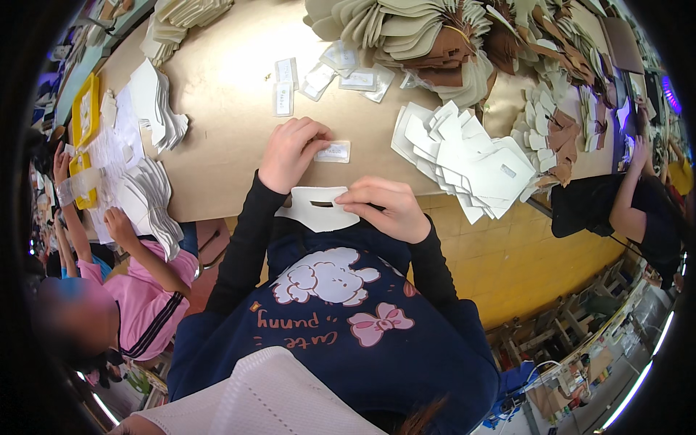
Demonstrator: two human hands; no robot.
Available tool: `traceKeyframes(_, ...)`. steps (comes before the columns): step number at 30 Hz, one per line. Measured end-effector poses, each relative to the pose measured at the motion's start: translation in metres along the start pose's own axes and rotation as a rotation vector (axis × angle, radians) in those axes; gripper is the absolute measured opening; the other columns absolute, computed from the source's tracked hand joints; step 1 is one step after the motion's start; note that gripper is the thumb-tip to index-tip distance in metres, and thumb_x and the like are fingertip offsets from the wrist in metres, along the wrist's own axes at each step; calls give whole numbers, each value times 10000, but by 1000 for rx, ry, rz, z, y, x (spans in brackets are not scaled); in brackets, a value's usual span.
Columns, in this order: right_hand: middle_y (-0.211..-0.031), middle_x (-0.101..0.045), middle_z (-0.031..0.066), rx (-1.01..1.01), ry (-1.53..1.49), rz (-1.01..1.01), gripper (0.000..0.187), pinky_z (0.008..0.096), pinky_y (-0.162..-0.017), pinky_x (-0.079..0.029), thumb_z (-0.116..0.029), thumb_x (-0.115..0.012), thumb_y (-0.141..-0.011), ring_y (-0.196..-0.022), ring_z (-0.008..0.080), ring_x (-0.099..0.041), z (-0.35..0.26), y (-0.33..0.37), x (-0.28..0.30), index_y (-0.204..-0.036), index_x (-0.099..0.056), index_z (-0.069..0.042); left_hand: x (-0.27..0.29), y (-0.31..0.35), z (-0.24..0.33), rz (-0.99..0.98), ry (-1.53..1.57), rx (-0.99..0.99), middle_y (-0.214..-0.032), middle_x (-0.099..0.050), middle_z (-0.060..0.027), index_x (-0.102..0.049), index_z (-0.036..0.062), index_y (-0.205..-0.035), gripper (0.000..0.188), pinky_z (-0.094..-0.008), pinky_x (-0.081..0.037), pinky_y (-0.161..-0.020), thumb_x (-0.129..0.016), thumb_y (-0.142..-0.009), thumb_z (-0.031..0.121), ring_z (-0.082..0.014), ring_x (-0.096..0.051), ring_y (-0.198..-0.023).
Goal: The person repeatedly picks small white paper pieces, folds them, and places them into larger white paper cutouts with rectangular slots. The person stacks the completed units on the table. Other workers are visible in the background performing similar tasks.
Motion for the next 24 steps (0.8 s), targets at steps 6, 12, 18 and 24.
traceKeyframes(6,-849,-660,77,-38,16,46,196,278,-620,-480,60,-745,-794,-718,175,-624,6,6,4,-973,-743,-19,38,5,-9,110,267,154,-927,-682,-73,-675,41,-1094,177,-322,-494,-831,-623,-932,87,-207,-639,-905)
traceKeyframes(12,-852,-656,65,-128,78,230,159,259,-604,-465,45,-731,-808,-694,148,-606,22,9,17,-950,-754,-22,28,46,-6,-150,392,381,-927,-679,-58,-609,30,-1254,332,-286,-505,-812,-652,-947,147,-139,-638,-841)
traceKeyframes(18,-847,-653,76,-290,86,380,146,261,-612,-475,32,-716,-828,-697,152,-610,42,1,18,-967,-745,-4,20,42,-22,-7,441,475,-798,-597,-22,-628,37,-1190,319,-248,-477,-704,-721,-897,122,-92,-573,-743)
traceKeyframes(24,-866,-652,78,-236,69,162,126,254,-618,-481,31,-706,-845,-702,140,-604,38,0,16,-966,-734,10,23,41,-21,13,371,481,-869,-628,-69,-654,52,-1115,271,-294,-493,-718,-734,-869,132,-169,-604,-778)
Point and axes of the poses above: each hand's wrist, its own y-axis away from the middle knuckle, its own x-axis out of the back of the hand, z = x × y, the point moved 10 cm from there along -y, towards the middle knuckle
